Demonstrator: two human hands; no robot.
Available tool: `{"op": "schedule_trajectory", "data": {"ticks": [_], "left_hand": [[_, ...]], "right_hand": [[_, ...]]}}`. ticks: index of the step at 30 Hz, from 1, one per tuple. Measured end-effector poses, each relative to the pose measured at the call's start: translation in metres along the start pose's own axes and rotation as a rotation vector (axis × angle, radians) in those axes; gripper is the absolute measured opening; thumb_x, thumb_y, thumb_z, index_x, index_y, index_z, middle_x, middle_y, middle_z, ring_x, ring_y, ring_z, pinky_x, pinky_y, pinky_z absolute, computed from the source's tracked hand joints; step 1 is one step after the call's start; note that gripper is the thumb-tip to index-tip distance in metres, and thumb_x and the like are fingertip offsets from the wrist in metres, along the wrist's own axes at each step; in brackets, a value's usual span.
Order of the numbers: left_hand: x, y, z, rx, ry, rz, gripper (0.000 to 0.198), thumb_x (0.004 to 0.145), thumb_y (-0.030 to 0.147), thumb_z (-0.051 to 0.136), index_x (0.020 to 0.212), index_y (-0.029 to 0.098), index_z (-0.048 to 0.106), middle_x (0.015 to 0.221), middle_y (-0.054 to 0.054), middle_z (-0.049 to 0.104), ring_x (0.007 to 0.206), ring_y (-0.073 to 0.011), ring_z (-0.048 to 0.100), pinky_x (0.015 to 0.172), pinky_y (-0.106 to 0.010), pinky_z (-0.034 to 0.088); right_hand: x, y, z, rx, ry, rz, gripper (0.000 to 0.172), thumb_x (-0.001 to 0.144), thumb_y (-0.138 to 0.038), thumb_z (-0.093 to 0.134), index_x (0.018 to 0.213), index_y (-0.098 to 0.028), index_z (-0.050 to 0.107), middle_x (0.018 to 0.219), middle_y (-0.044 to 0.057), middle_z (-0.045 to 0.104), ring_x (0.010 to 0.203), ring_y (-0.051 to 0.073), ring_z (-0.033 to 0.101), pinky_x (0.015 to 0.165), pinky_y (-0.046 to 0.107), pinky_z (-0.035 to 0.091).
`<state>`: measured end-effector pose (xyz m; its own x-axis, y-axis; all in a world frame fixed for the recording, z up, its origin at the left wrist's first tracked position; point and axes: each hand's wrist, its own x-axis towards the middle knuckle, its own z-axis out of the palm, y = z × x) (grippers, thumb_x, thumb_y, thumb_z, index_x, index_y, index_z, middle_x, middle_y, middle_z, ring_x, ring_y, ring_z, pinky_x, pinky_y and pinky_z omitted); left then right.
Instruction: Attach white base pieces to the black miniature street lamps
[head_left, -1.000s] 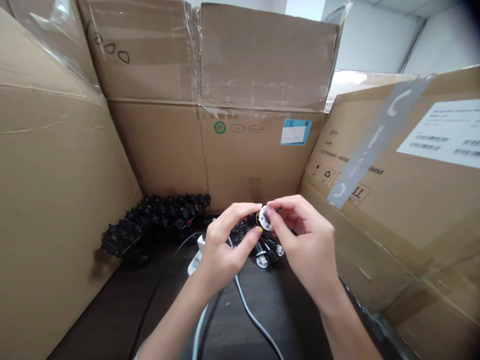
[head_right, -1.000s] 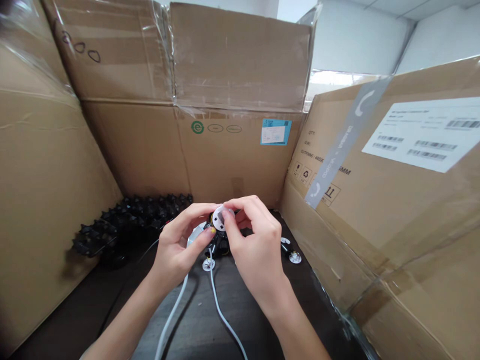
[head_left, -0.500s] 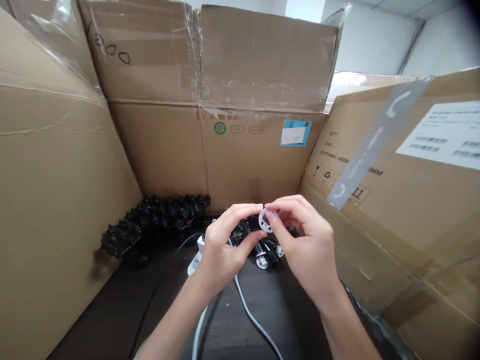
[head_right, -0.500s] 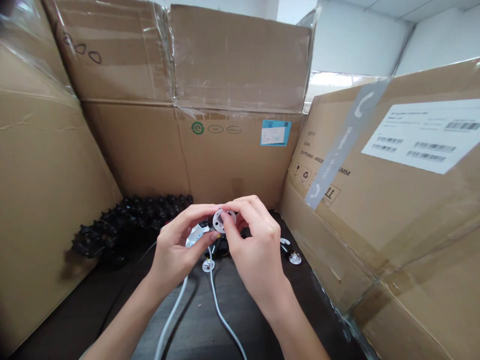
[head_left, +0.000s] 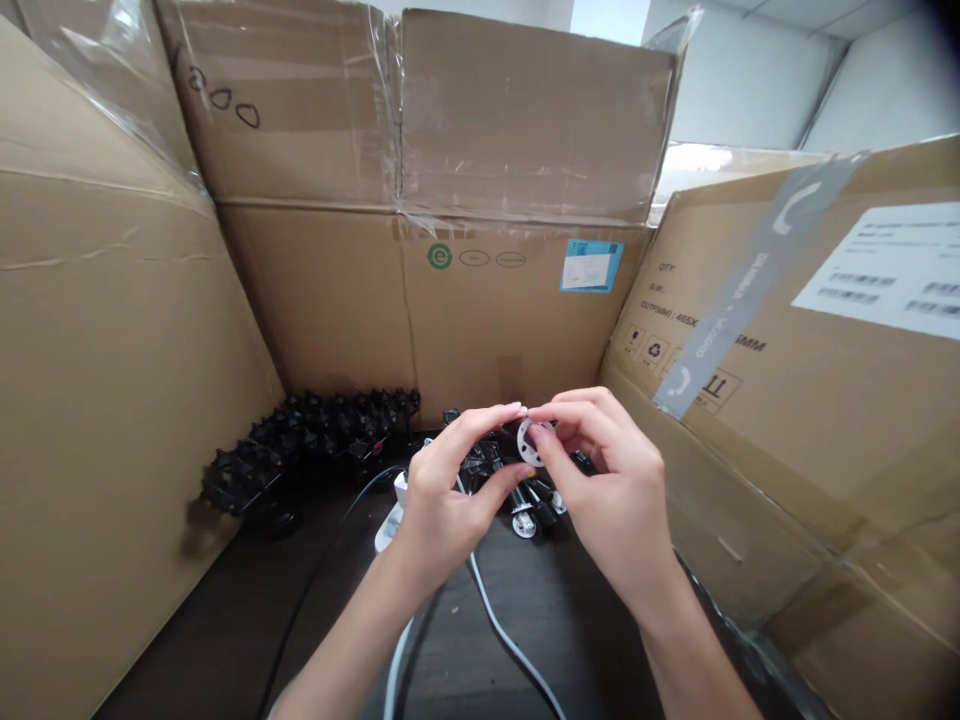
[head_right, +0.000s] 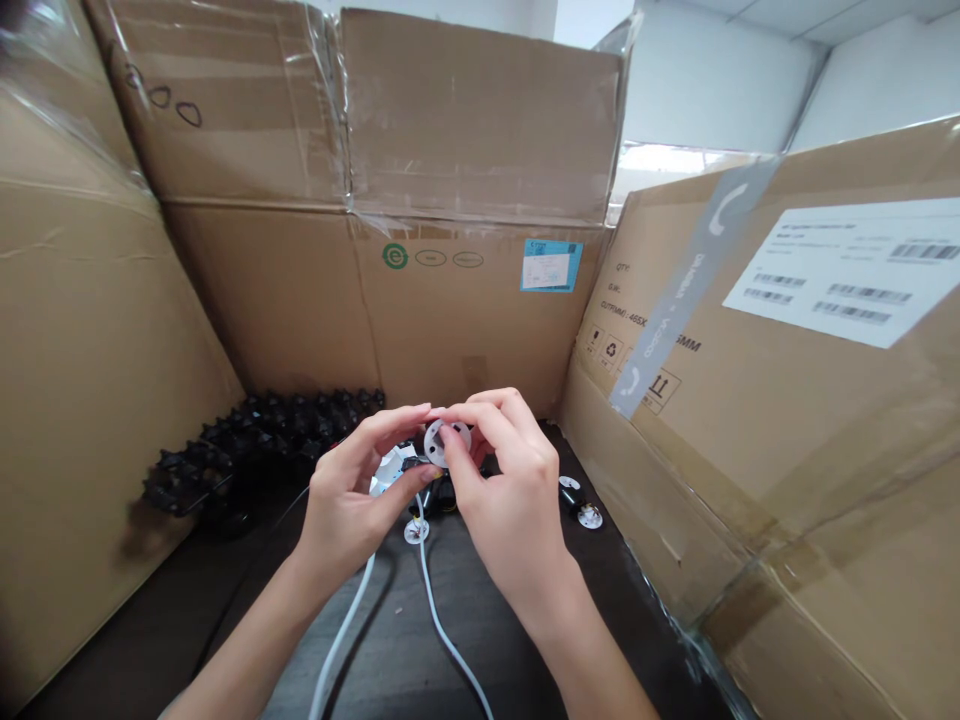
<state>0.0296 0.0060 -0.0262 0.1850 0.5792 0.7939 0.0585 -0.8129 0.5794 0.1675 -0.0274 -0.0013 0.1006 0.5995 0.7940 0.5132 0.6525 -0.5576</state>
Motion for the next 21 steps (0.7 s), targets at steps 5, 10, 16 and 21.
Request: {"op": "schedule_trajectory", "data": {"ticks": [5,10,16,21], "left_hand": [[0.002,0.002,0.000,-0.005,-0.027,0.048,0.040,0.077,0.011,0.064,0.114,0.025,0.057,0.111,-0.005,0.061,0.103,-0.0190,0.058,0.091,-0.033,0.048],[0.004,-0.004,0.002,0.108,-0.006,0.203,0.033,0.075,0.007,0.064,0.105,0.020,0.059,0.108,-0.008,0.060,0.100,-0.0189,0.059,0.085,-0.032,0.051],[0.002,-0.014,0.001,0.245,0.147,0.403,0.036,0.071,0.002,0.065,0.102,0.018,0.057,0.110,-0.009,0.060,0.101,-0.0204,0.059,0.082,-0.035,0.052],[0.000,-0.019,0.002,0.305,0.169,0.448,0.038,0.069,0.000,0.065,0.101,0.018,0.054,0.113,-0.011,0.058,0.104,-0.0218,0.057,0.085,-0.037,0.051]], "right_hand": [[0.001,0.001,0.002,-0.018,-0.007,-0.001,0.016,0.084,-0.011,0.053,0.088,-0.022,0.064,0.090,0.002,0.053,0.070,0.011,0.055,0.059,0.024,0.048],[0.002,0.005,0.004,0.047,0.016,0.074,0.009,0.083,-0.017,0.057,0.091,-0.021,0.059,0.090,0.002,0.055,0.071,0.011,0.055,0.062,0.024,0.048],[0.007,0.007,0.001,0.464,-0.203,0.395,0.024,0.081,-0.033,0.062,0.101,-0.021,0.053,0.098,0.002,0.057,0.063,0.008,0.056,0.057,0.022,0.050],[0.010,0.008,0.001,0.618,-0.381,0.435,0.028,0.081,-0.025,0.061,0.108,-0.021,0.055,0.107,0.005,0.059,0.079,0.012,0.062,0.068,0.025,0.055]]}}
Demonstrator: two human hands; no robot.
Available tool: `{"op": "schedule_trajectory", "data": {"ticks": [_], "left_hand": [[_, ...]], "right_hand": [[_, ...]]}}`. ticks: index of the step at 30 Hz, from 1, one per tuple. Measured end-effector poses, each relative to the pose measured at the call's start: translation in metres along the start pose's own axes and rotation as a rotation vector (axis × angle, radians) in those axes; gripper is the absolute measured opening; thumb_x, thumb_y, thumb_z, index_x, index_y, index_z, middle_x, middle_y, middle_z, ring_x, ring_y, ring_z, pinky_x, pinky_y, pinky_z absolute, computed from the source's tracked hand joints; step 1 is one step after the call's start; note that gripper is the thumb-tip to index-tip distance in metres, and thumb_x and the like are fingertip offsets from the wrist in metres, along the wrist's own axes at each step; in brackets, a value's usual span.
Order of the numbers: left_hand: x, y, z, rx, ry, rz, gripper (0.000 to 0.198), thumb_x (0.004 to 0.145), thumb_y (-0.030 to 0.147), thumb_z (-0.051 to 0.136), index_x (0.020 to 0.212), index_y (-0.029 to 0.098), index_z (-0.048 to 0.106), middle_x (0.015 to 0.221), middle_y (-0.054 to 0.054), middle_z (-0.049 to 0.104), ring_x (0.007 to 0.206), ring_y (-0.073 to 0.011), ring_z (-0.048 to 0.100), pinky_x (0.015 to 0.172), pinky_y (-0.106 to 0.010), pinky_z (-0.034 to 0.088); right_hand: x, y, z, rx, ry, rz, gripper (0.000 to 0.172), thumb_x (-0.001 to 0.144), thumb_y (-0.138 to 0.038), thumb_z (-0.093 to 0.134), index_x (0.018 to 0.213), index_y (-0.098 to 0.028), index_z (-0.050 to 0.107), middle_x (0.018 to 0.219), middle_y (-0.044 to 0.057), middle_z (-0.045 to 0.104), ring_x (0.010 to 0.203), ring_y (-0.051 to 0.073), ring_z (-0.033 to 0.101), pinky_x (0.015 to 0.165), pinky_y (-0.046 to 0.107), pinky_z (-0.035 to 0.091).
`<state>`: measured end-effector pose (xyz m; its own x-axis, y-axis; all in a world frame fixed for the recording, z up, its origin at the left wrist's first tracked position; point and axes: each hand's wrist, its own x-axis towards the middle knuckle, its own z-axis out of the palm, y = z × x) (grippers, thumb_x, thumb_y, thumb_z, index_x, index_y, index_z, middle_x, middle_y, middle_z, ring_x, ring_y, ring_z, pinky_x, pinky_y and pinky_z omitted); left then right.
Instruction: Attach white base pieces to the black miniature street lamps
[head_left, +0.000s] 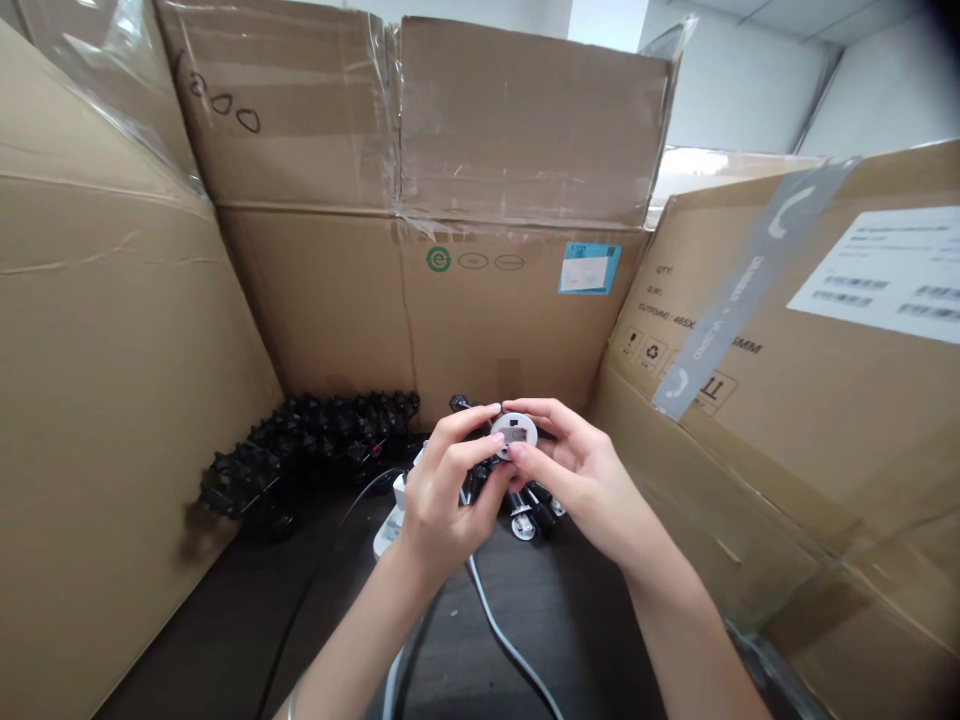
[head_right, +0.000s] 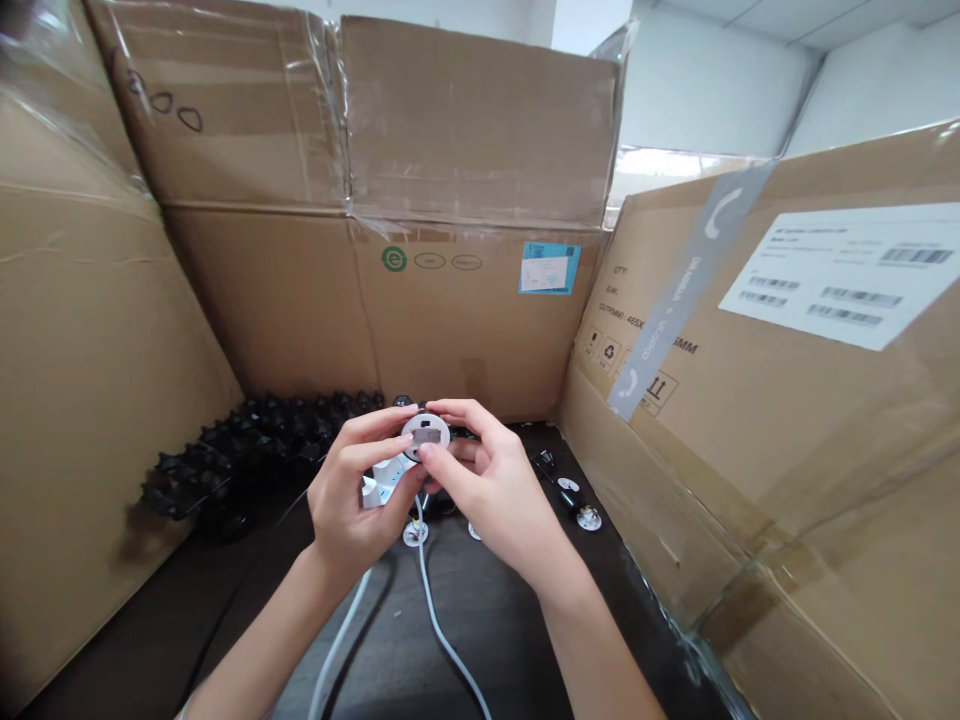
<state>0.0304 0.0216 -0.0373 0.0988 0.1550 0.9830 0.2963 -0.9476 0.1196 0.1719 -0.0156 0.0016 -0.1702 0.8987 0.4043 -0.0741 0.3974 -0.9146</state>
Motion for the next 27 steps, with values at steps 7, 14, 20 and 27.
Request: {"op": "schedule_trajectory", "data": {"ticks": [7,14,20,27], "left_hand": [[-0.009,-0.008,0.008,-0.150,-0.074,-0.264,0.049,0.072,0.005,0.064,0.112,0.021,0.041,0.117,-0.011,0.050,0.112,-0.0225,0.052,0.089,-0.039,0.049],[-0.001,-0.006,-0.003,-0.280,-0.326,-0.659,0.044,0.077,0.022,0.062,0.116,0.022,0.041,0.112,-0.007,0.054,0.103,-0.0199,0.056,0.086,-0.034,0.048],[0.005,-0.007,-0.008,-0.433,-0.329,-0.716,0.043,0.085,0.023,0.055,0.125,0.028,0.040,0.118,-0.005,0.054,0.107,-0.0175,0.055,0.090,-0.030,0.047],[0.005,-0.008,-0.008,-0.425,-0.300,-0.700,0.030,0.085,0.023,0.057,0.115,0.025,0.056,0.119,-0.003,0.058,0.109,-0.0158,0.056,0.094,-0.025,0.047]], "right_hand": [[0.005,0.017,-0.002,-0.350,0.115,-0.181,0.031,0.082,-0.014,0.056,0.111,-0.024,0.060,0.111,0.002,0.062,0.097,0.015,0.060,0.088,0.028,0.051],[0.012,0.029,-0.002,-0.363,0.121,-0.268,0.029,0.080,-0.008,0.055,0.104,-0.024,0.061,0.113,0.003,0.053,0.100,0.015,0.058,0.084,0.028,0.052],[0.013,0.030,-0.002,-0.414,0.130,-0.351,0.032,0.077,-0.001,0.052,0.100,-0.022,0.057,0.102,0.003,0.051,0.094,0.014,0.057,0.084,0.028,0.052],[0.012,0.029,0.000,-0.543,0.175,-0.443,0.029,0.078,-0.001,0.049,0.096,-0.022,0.058,0.105,0.004,0.051,0.099,0.015,0.055,0.084,0.029,0.051]]}}
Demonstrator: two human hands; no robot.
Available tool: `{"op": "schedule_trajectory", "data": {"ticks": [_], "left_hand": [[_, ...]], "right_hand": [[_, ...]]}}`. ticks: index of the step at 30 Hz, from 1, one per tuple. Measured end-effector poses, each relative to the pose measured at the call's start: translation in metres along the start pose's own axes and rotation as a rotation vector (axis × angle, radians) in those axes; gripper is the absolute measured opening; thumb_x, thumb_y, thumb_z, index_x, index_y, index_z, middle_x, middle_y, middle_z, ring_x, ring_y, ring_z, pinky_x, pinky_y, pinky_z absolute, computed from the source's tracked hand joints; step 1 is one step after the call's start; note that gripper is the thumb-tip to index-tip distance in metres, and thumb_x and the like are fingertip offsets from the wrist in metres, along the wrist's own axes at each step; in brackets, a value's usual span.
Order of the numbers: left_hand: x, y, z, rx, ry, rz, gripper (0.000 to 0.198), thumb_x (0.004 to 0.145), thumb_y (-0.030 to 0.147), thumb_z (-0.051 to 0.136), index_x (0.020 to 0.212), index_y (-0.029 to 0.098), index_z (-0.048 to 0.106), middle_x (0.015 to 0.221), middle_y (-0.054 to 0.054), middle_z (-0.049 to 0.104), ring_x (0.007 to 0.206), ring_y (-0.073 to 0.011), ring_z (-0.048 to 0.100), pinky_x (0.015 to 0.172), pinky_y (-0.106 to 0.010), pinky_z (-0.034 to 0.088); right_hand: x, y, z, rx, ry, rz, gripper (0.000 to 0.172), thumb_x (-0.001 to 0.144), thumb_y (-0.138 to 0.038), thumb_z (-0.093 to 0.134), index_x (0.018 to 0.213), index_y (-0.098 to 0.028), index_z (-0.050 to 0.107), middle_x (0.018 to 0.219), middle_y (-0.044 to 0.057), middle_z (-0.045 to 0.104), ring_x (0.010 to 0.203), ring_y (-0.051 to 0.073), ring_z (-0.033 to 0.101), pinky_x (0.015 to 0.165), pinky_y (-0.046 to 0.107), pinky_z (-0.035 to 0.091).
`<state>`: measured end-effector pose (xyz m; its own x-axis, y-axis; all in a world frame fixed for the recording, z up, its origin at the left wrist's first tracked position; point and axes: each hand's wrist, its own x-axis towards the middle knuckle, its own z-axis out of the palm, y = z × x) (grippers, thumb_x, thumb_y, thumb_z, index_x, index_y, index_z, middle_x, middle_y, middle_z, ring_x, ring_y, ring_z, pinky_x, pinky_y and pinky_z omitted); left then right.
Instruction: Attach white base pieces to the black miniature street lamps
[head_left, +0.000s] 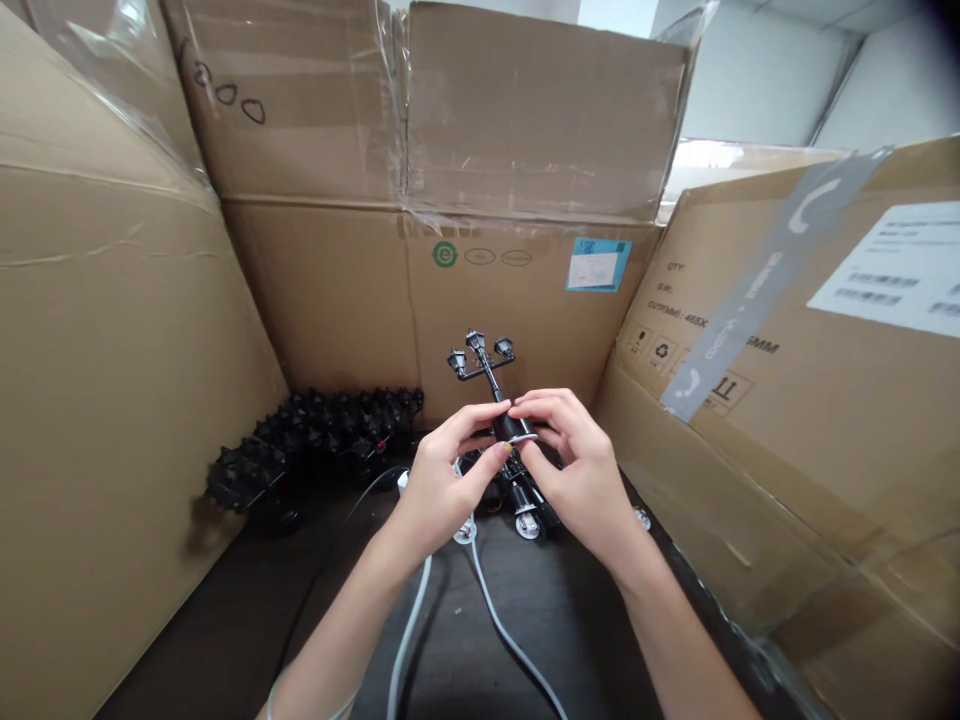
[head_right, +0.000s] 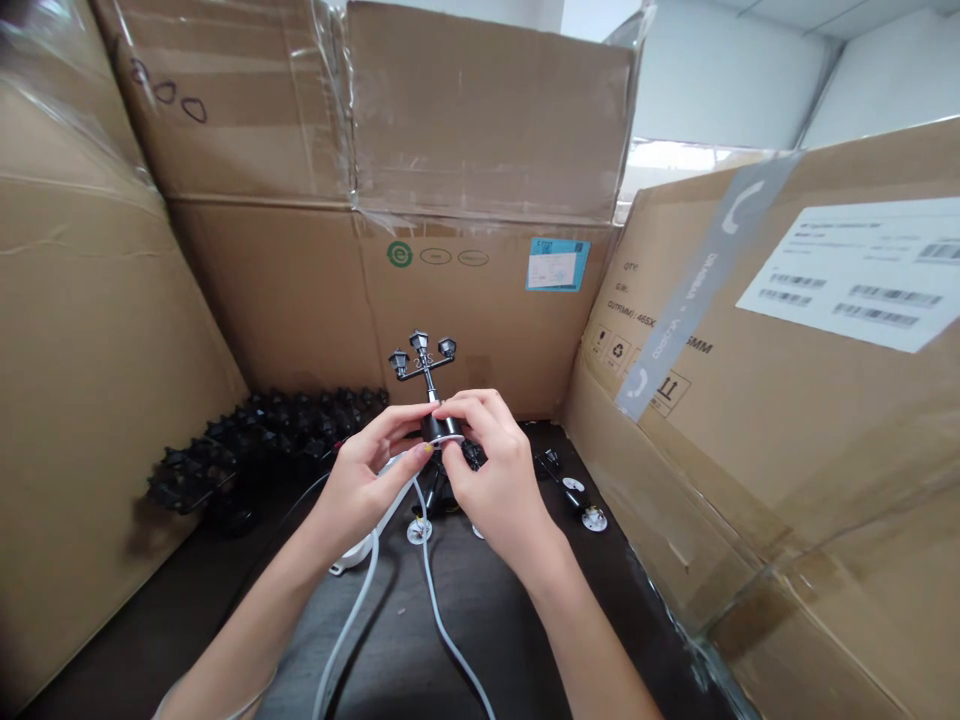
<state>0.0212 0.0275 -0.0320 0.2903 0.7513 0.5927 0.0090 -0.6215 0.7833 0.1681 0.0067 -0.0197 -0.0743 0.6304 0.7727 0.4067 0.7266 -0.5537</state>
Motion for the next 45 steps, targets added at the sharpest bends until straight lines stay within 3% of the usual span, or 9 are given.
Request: {"op": "schedule_trajectory", "data": {"ticks": [5,9,16,22,32,37,41,45], "left_hand": [[0.000,0.001,0.003,-0.163,0.069,-0.013,0.030,0.079,0.020,0.064,0.109,0.023,0.060,0.116,-0.002,0.061,0.108,-0.0159,0.058,0.097,-0.027,0.046],[0.003,0.004,0.006,-0.307,0.142,-0.050,0.029,0.073,0.015,0.069,0.101,0.019,0.062,0.107,-0.002,0.066,0.103,-0.0164,0.061,0.095,-0.029,0.049],[0.004,0.007,0.011,-0.391,0.214,-0.086,0.030,0.067,0.015,0.073,0.094,0.016,0.061,0.100,-0.005,0.069,0.098,-0.0199,0.065,0.093,-0.036,0.051],[0.001,0.006,0.014,-0.385,0.244,-0.068,0.028,0.068,0.014,0.072,0.094,0.017,0.062,0.103,-0.003,0.067,0.099,-0.0176,0.064,0.096,-0.034,0.049],[-0.003,0.002,0.012,-0.099,0.242,0.023,0.033,0.073,0.021,0.069,0.105,0.021,0.063,0.108,-0.003,0.062,0.103,-0.0176,0.060,0.095,-0.031,0.049],[0.000,0.005,0.005,-0.056,0.173,-0.032,0.033,0.080,0.026,0.062,0.113,0.021,0.061,0.104,-0.005,0.066,0.097,-0.0171,0.062,0.088,-0.029,0.051],[0.003,0.006,0.003,-0.167,0.171,-0.129,0.033,0.083,0.033,0.057,0.113,0.019,0.061,0.098,-0.004,0.068,0.090,-0.0163,0.064,0.082,-0.028,0.053],[0.003,0.007,0.004,-0.279,0.140,-0.171,0.034,0.083,0.035,0.057,0.112,0.018,0.061,0.100,-0.005,0.069,0.091,-0.0176,0.065,0.081,-0.030,0.055]], "right_hand": [[-0.002,-0.001,0.002,-0.375,0.150,-0.187,0.023,0.079,-0.004,0.052,0.095,-0.019,0.059,0.097,0.007,0.052,0.090,0.017,0.054,0.079,0.033,0.049],[-0.005,-0.001,0.004,-0.437,0.193,-0.260,0.020,0.082,-0.005,0.049,0.090,-0.021,0.058,0.088,0.005,0.054,0.082,0.017,0.055,0.073,0.032,0.048],[-0.005,-0.004,0.003,-0.405,0.241,-0.226,0.018,0.084,-0.007,0.050,0.087,-0.023,0.057,0.086,0.005,0.057,0.079,0.017,0.057,0.072,0.032,0.049],[-0.002,-0.006,0.002,-0.344,0.263,-0.160,0.015,0.082,-0.006,0.052,0.083,-0.021,0.055,0.084,0.004,0.058,0.079,0.016,0.057,0.072,0.030,0.048],[-0.002,-0.005,0.002,-0.285,0.233,-0.081,0.014,0.080,-0.006,0.052,0.080,-0.021,0.053,0.080,0.002,0.056,0.074,0.015,0.056,0.069,0.029,0.048],[0.000,-0.003,-0.001,-0.043,0.139,0.103,0.006,0.079,-0.016,0.061,0.081,-0.020,0.057,0.078,0.002,0.059,0.073,0.015,0.058,0.068,0.029,0.050],[0.002,-0.006,-0.005,0.270,0.043,0.265,0.013,0.075,-0.025,0.068,0.085,-0.019,0.061,0.085,0.003,0.064,0.078,0.016,0.063,0.075,0.031,0.054],[0.003,-0.009,-0.010,0.375,0.026,0.344,0.018,0.072,-0.026,0.071,0.087,-0.018,0.063,0.087,0.004,0.066,0.080,0.017,0.064,0.077,0.031,0.054]]}}
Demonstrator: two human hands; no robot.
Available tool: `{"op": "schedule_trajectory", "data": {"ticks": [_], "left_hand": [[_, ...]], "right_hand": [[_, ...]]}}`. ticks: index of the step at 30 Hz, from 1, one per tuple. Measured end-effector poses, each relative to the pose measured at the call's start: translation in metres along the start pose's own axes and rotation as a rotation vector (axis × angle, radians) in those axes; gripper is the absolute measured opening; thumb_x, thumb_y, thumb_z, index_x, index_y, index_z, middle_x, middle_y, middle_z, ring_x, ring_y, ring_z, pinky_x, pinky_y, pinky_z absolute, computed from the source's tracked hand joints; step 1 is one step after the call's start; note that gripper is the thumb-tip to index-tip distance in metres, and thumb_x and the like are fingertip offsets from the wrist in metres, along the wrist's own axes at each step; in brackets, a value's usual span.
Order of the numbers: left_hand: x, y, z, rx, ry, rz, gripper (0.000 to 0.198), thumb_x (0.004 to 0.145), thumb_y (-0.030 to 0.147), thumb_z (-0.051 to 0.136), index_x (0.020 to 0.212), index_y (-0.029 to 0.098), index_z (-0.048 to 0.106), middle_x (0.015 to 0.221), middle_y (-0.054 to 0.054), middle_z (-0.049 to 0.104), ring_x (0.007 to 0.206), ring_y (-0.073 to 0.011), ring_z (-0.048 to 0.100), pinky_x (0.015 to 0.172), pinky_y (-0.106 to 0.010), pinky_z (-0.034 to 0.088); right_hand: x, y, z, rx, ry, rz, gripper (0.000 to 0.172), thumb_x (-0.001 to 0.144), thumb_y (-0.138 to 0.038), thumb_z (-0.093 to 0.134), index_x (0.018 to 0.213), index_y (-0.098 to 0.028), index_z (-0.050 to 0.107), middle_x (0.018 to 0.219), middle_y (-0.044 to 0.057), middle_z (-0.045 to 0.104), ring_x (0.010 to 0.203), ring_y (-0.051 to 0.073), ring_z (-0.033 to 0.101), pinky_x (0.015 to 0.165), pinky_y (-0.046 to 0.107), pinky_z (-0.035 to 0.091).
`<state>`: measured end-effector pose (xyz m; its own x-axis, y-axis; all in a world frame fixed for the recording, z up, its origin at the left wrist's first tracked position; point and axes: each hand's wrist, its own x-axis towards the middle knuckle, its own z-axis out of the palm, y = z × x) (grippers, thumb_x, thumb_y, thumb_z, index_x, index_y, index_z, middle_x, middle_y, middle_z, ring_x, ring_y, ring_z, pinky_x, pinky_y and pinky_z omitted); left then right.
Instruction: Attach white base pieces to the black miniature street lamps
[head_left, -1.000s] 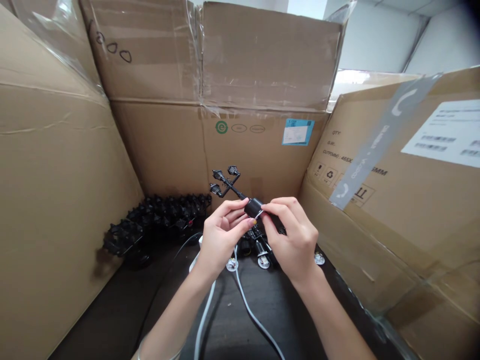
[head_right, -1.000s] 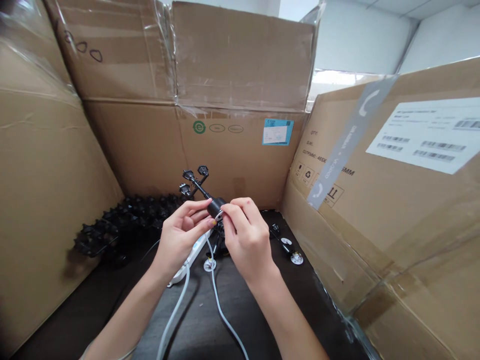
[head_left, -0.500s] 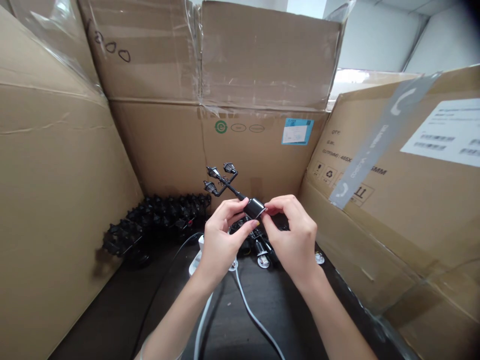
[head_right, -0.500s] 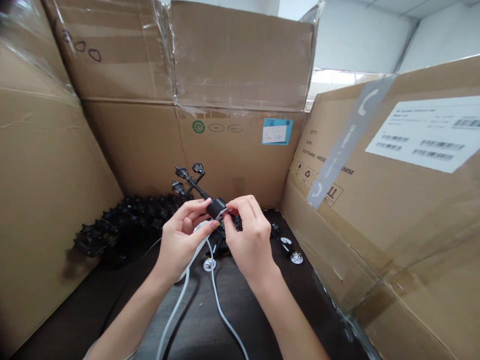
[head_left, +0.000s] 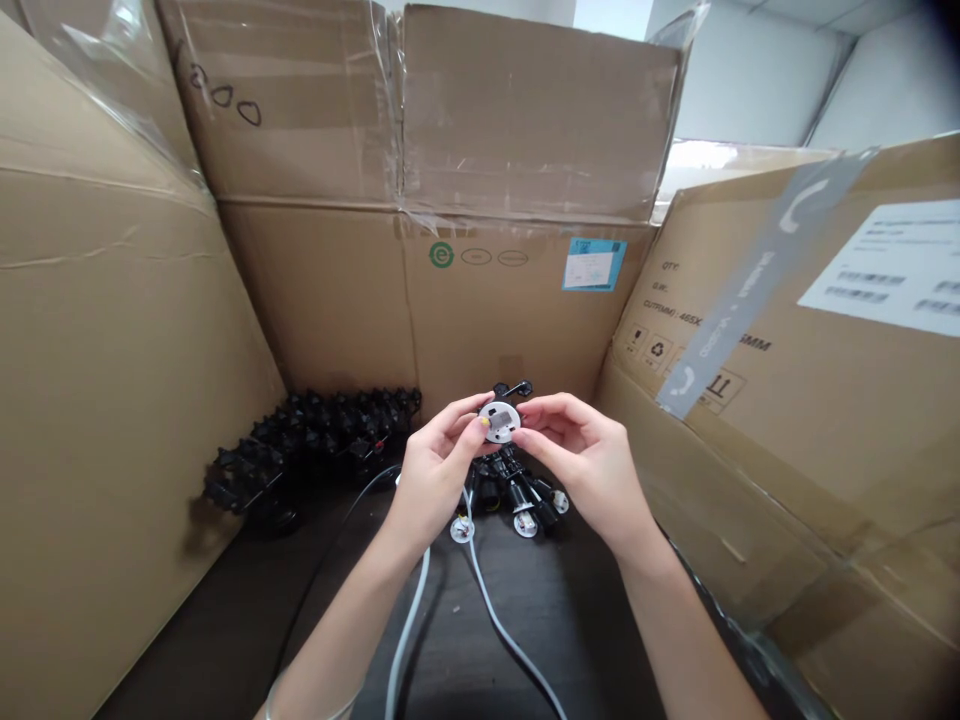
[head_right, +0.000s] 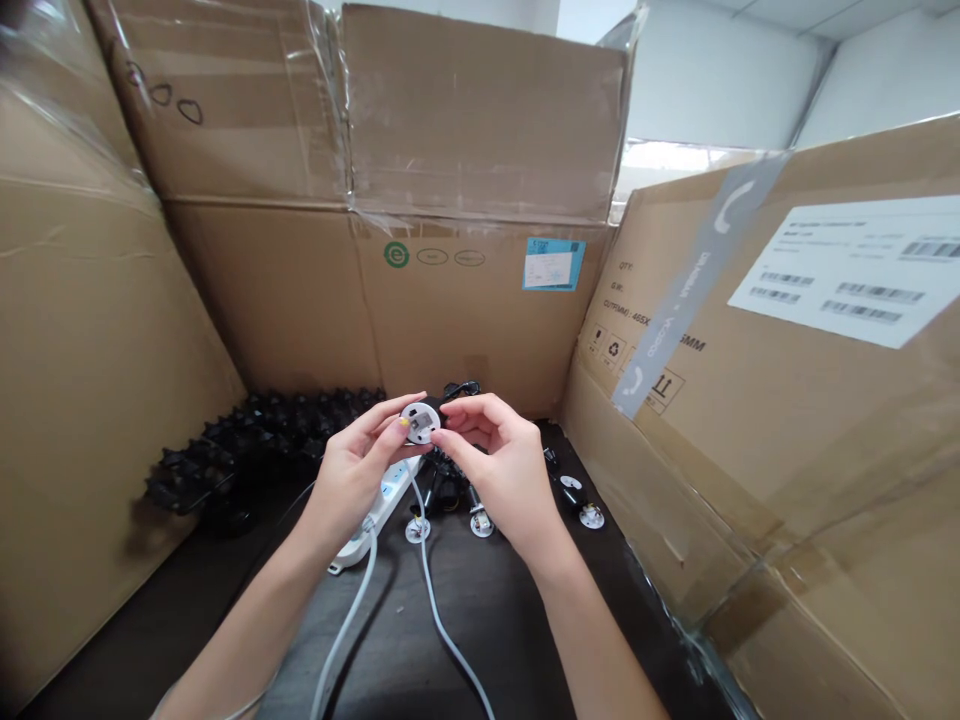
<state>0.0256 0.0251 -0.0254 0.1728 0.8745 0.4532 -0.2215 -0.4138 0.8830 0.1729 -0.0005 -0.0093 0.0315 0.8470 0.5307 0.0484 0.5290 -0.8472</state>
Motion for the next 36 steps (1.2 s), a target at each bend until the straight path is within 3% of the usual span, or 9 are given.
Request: {"op": "schedule_trajectory", "data": {"ticks": [8,15,27,36], "left_hand": [[-0.0021,0.0012,0.0007,-0.004,-0.014,-0.015,0.034,0.082,0.035,0.058,0.112,0.018,0.062,0.099,-0.005,0.069,0.092,-0.0174,0.064,0.083,-0.031,0.054],[-0.0005,-0.0017,-0.0013,0.072,-0.016,-0.032,0.033,0.082,0.035,0.058,0.110,0.018,0.063,0.092,-0.004,0.069,0.089,-0.0178,0.064,0.081,-0.031,0.055],[-0.0033,0.0007,0.0000,0.132,-0.065,-0.016,0.036,0.082,0.034,0.059,0.114,0.018,0.061,0.104,-0.006,0.068,0.090,-0.0181,0.065,0.080,-0.029,0.054],[-0.0051,0.0047,-0.0007,0.264,-0.055,0.085,0.030,0.084,0.030,0.057,0.112,0.021,0.061,0.098,-0.003,0.068,0.089,-0.0151,0.064,0.078,-0.023,0.052]], "right_hand": [[0.0028,0.0024,-0.0028,0.079,-0.064,0.080,0.021,0.070,-0.026,0.071,0.084,-0.018,0.058,0.074,0.000,0.059,0.071,0.012,0.058,0.067,0.025,0.051],[0.0052,0.0029,-0.0042,0.118,-0.167,0.188,0.032,0.073,-0.031,0.068,0.100,-0.017,0.056,0.069,-0.002,0.056,0.062,0.011,0.056,0.061,0.026,0.050],[0.0045,-0.0004,-0.0060,0.056,-0.132,0.191,0.026,0.075,-0.033,0.066,0.094,-0.017,0.058,0.062,-0.004,0.056,0.056,0.010,0.055,0.057,0.024,0.047],[-0.0001,-0.0057,-0.0024,-0.004,-0.134,0.119,0.021,0.080,-0.030,0.062,0.095,-0.018,0.054,0.063,-0.005,0.049,0.060,0.010,0.052,0.059,0.023,0.044]]}}
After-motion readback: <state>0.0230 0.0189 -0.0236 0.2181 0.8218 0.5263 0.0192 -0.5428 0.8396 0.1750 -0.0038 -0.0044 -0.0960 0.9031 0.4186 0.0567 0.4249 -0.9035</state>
